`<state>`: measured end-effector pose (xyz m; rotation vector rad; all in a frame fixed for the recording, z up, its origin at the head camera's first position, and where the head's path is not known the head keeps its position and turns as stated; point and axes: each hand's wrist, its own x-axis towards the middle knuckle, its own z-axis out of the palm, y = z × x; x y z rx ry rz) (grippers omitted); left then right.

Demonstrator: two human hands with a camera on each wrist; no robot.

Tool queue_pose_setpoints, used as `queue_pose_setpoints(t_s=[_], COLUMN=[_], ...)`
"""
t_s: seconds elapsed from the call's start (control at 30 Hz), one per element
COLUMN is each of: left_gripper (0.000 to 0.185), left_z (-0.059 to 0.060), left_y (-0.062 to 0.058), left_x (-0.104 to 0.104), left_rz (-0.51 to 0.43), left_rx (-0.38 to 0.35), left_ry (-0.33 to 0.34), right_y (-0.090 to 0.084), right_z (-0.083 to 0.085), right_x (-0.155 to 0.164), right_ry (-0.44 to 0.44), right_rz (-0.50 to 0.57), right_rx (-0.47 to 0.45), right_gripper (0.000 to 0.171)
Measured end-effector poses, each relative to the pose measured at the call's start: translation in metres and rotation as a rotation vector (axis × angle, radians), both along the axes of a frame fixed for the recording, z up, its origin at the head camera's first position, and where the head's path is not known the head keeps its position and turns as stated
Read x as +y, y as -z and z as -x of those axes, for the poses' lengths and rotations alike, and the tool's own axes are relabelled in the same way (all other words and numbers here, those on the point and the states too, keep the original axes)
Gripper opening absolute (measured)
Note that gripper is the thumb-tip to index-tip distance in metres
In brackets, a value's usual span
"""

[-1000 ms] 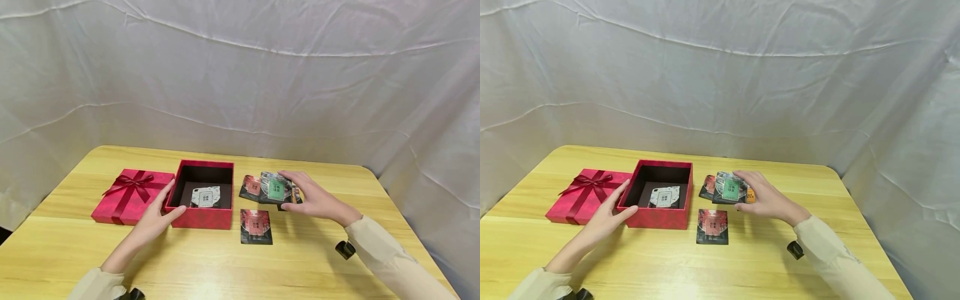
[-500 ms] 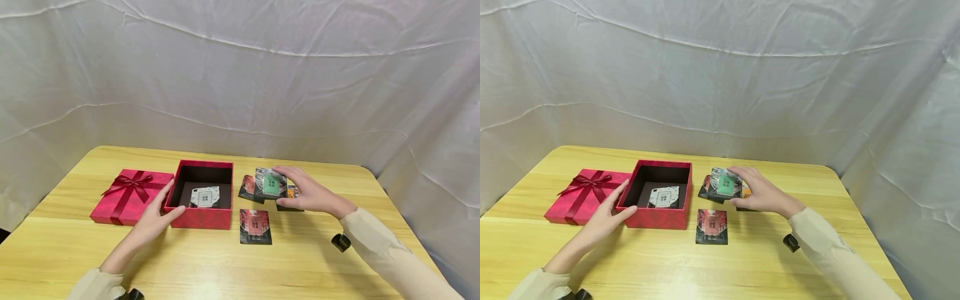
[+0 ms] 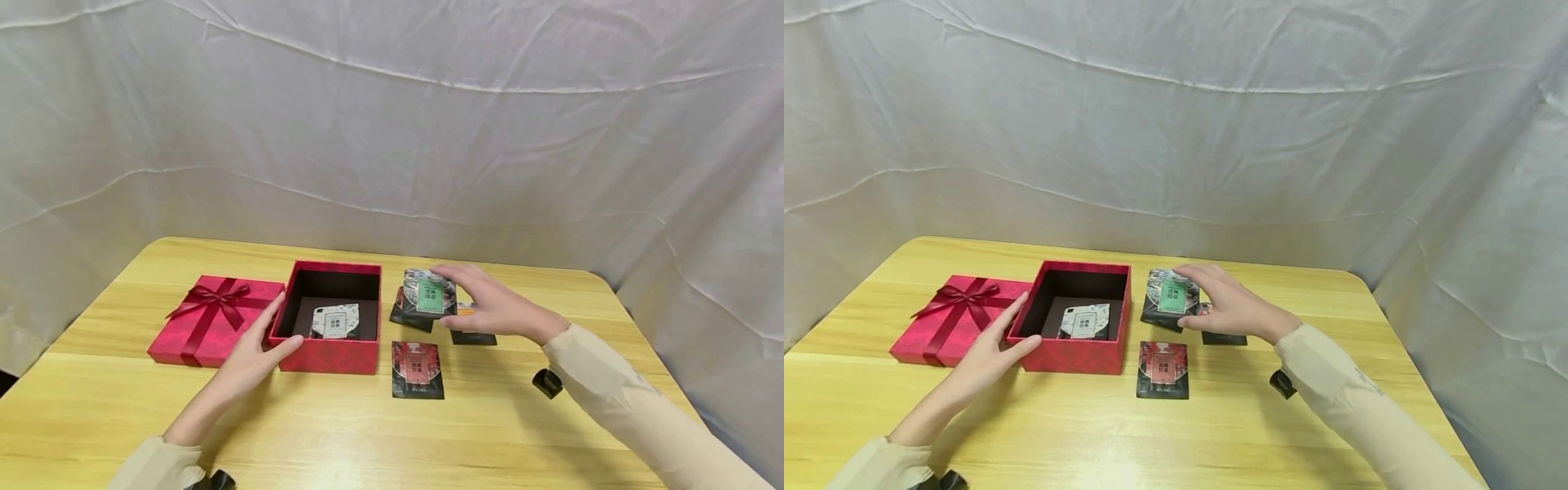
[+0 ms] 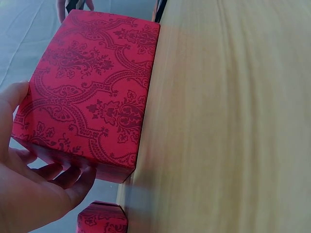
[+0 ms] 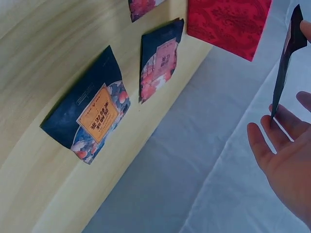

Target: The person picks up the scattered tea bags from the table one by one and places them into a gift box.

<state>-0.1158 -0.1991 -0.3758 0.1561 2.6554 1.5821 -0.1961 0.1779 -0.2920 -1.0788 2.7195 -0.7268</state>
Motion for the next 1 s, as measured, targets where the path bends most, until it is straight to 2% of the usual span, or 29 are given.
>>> queue_pose_setpoints(t_s=[0.23, 0.5, 0.67, 0.83, 1.0], left_gripper=[0.084, 0.083, 0.084, 0.084, 0.083], left_z=[-0.001, -0.001, 0.000, -0.001, -0.001], left_y=[0.000, 0.000, 0.000, 0.000, 0.002], left_x=[-0.001, 0.000, 0.000, 0.000, -0.001], left_rz=[0.007, 0.004, 0.009, 0.007, 0.008], left_rx=[-0.005, 0.006, 0.011, 0.013, 0.014], left_ry=[-0.002, 0.006, 0.003, 0.003, 0.005], right_y=[0.000, -0.017, -0.024, -0.019, -0.011], right_z=[0.007, 0.015, 0.017, 0.016, 0.018], right_x=[-0.014, -0.025, -0.035, -0.047, -0.058], right_ry=[-0.051, -0.049, -0.050, -0.066, -0.071], right_rz=[-0.029, -0.006, -0.042, -0.052, -0.064], right_rx=[0.024, 0.010, -0.012, -0.053, -0.033], right_gripper=[0.077, 0.078, 0.080, 0.080, 0.077])
